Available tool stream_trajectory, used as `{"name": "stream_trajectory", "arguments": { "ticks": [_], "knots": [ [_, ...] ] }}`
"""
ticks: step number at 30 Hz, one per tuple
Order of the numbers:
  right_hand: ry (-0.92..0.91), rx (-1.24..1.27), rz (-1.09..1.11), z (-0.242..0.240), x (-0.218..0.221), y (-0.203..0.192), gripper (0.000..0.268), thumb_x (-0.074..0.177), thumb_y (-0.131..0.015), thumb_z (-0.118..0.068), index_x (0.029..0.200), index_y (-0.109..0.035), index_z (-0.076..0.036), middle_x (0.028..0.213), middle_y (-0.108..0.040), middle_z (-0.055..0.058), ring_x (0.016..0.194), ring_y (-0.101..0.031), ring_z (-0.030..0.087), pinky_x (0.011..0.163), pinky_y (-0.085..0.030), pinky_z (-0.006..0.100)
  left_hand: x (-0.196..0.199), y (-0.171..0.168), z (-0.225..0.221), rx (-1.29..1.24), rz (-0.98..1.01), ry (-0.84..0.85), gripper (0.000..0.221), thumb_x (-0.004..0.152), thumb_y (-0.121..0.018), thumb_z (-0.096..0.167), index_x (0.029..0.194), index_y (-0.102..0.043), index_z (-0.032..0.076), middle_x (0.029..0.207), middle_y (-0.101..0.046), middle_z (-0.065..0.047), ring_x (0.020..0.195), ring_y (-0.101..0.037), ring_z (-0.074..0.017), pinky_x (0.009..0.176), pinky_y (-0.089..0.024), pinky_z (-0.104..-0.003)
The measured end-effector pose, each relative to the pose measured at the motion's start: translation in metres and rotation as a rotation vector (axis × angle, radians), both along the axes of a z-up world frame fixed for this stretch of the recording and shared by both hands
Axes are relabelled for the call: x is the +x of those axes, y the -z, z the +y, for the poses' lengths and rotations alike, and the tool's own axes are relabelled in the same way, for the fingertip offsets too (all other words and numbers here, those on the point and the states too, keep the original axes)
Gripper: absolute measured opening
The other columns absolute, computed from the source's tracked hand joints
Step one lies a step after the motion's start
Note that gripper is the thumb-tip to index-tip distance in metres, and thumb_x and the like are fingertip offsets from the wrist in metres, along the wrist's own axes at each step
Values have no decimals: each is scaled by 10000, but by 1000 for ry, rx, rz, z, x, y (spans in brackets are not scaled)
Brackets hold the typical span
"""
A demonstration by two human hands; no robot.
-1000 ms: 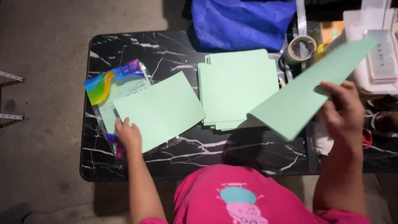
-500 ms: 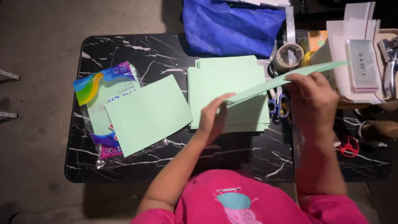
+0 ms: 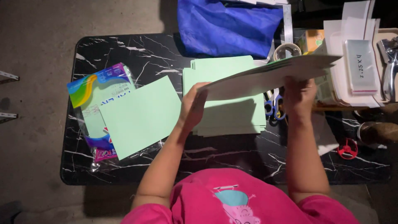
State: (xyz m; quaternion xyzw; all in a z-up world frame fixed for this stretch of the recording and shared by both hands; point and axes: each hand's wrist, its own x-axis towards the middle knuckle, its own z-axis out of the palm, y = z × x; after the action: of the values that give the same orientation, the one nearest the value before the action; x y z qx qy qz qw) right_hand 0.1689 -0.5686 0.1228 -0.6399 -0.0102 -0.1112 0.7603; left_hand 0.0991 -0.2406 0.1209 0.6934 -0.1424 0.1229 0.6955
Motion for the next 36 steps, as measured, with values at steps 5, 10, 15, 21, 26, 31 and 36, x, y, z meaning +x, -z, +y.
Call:
{"name": "stream_trajectory", "arguments": {
  "ticks": [5, 10, 15, 21, 26, 31, 36],
  "knots": [
    [-114, -130, -172, 21, -7, 8, 543, 952, -754, -154, 1416, -488, -62, 1287, -594, 34, 1187, -580, 153, 1032, -492, 312, -3, -34, -2, 226, -266, -102, 237, 1135, -496, 205, 1326, -552, 75, 1273, -659, -137, 1204, -647, -280, 1053, -543, -352],
    [-105, -146, -103, 28, -12, 10, 437, 1043, -752, -210, 1373, -547, -9, 1273, -665, 113, 1173, -634, 214, 1037, -510, 356, 2, -33, -5, 187, -93, -233, 287, 1151, -476, 278, 1287, -569, 44, 1217, -663, -137, 1125, -658, -257, 1001, -519, -360],
    [-98, -351, -45, 33, -12, 58, 404, 1053, -700, -232, 1349, -546, -4, 1198, -668, 82, 1108, -619, 176, 970, -517, 331, 11, 41, -4, 205, 123, -271, 298, 1110, -516, 267, 1284, -564, 30, 1141, -662, -154, 1054, -641, -240, 939, -524, -354],
    [-87, -302, -62, 39, -14, 42, 376, 1059, -659, -254, 1320, -565, 1, 1191, -671, 44, 1091, -610, 129, 952, -492, 294, 9, 46, -5, 139, 91, -304, 303, 1097, -530, 240, 1294, -559, 13, 1099, -702, -157, 1012, -678, -237, 899, -536, -354],
    [-157, -228, -20, 18, -1, 107, 349, 1061, -656, -223, 1309, -575, 7, 1153, -641, 23, 1053, -562, 119, 941, -467, 285, 15, 66, -3, 148, 70, -239, 297, 1106, -535, 173, 1332, -551, -19, 1135, -694, -192, 1042, -672, -300, 919, -515, -377],
    [-115, -261, -50, 25, -3, 100, 311, 1075, -633, -235, 1283, -592, -8, 1150, -657, 17, 1061, -582, 113, 946, -478, 282, 18, 75, -1, 100, 127, -255, 277, 1078, -555, 177, 1301, -553, 12, 1114, -731, -184, 1037, -729, -287, 889, -558, -377],
    [-72, -258, 52, 34, 0, 77, 279, 1052, -644, -172, 1266, -570, -11, 1134, -653, 32, 1036, -600, 130, 913, -501, 294, 22, 71, -5, 222, 115, -307, 307, 1075, -547, 182, 1337, -563, 23, 1130, -712, -212, 1022, -717, -357, 881, -553, -404]
  ]
}}
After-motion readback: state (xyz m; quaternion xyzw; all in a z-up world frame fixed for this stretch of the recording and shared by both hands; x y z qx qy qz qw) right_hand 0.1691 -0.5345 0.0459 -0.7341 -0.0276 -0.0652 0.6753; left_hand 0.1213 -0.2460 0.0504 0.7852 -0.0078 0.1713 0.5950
